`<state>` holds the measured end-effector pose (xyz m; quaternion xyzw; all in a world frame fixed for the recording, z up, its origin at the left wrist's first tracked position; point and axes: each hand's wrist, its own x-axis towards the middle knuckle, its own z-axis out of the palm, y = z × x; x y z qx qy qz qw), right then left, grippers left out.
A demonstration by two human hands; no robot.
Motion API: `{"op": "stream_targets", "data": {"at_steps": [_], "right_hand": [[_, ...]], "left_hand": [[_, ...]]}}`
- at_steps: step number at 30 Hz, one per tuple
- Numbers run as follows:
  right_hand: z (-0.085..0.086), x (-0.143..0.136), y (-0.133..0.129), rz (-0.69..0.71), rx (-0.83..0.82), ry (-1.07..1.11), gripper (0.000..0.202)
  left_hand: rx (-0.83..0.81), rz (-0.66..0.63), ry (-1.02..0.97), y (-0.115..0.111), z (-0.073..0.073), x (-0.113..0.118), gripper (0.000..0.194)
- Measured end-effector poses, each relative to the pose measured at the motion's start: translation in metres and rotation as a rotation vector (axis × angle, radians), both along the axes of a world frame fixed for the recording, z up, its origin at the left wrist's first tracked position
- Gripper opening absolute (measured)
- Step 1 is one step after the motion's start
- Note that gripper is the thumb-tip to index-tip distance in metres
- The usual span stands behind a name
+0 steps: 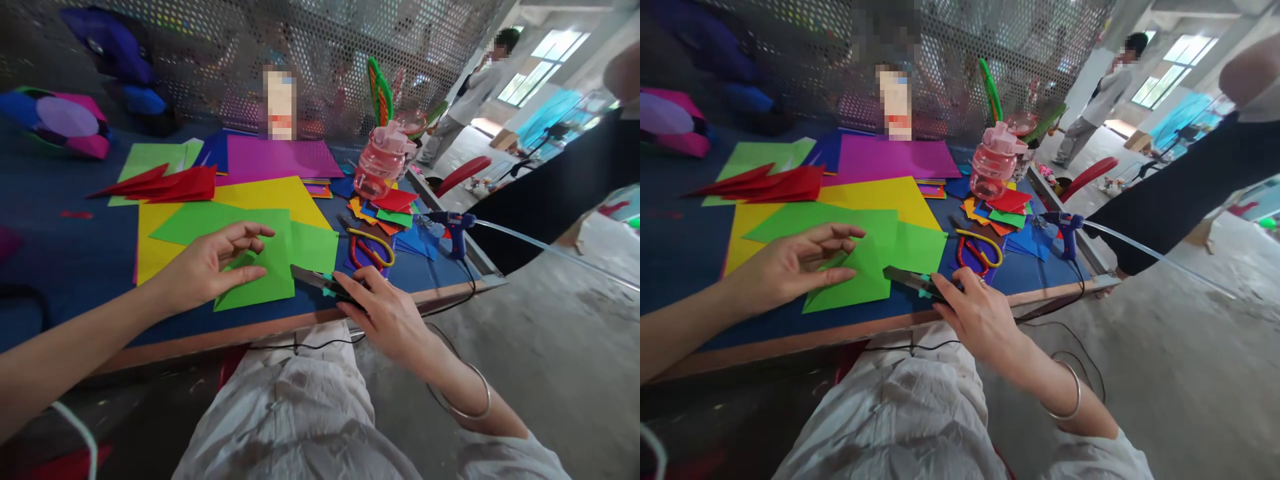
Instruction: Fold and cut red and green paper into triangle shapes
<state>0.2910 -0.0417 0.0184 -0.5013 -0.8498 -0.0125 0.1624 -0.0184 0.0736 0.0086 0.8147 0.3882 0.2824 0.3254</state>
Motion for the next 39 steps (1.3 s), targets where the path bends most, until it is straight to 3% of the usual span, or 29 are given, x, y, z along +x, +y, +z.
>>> {"op": "stream_targets", "data": {"at_steps": [5, 11, 14, 20, 25, 31, 39], "right_hand": [[0.001, 0.002, -0.006, 0.028, 0.002, -0.071, 0.037], [0.002, 0.003, -0.012, 0.020, 0.012, -0.119, 0.039], [0.001, 0.002, -0.012, 0.022, 0.019, -0.128, 0.039], [0.001, 0.003, -0.012, 0.018, 0.020, -0.129, 0.039], [0.005, 0.004, -0.013, 0.018, -0.018, -0.148, 0.041], [0.006, 0.001, -0.013, 0.025, -0.035, -0.168, 0.042], [0.010, 0.003, -0.013, 0.080, -0.007, -0.175, 0.041]], "left_hand": [[0.117, -0.061, 0.073, 0.006, -0.002, 0.006, 0.058], [0.228, -0.332, 0.297, 0.027, -0.006, 0.007, 0.053], [0.245, -0.401, 0.403, 0.032, -0.012, 0.006, 0.053], [0.290, -0.321, 0.509, 0.017, -0.024, 0.009, 0.061], [0.363, -0.234, 0.526, 0.005, -0.020, 0.011, 0.066], [0.384, -0.339, 0.466, 0.019, -0.010, 0.017, 0.060], [0.254, -0.411, 0.512, 0.033, -0.017, 0.018, 0.064]]}}
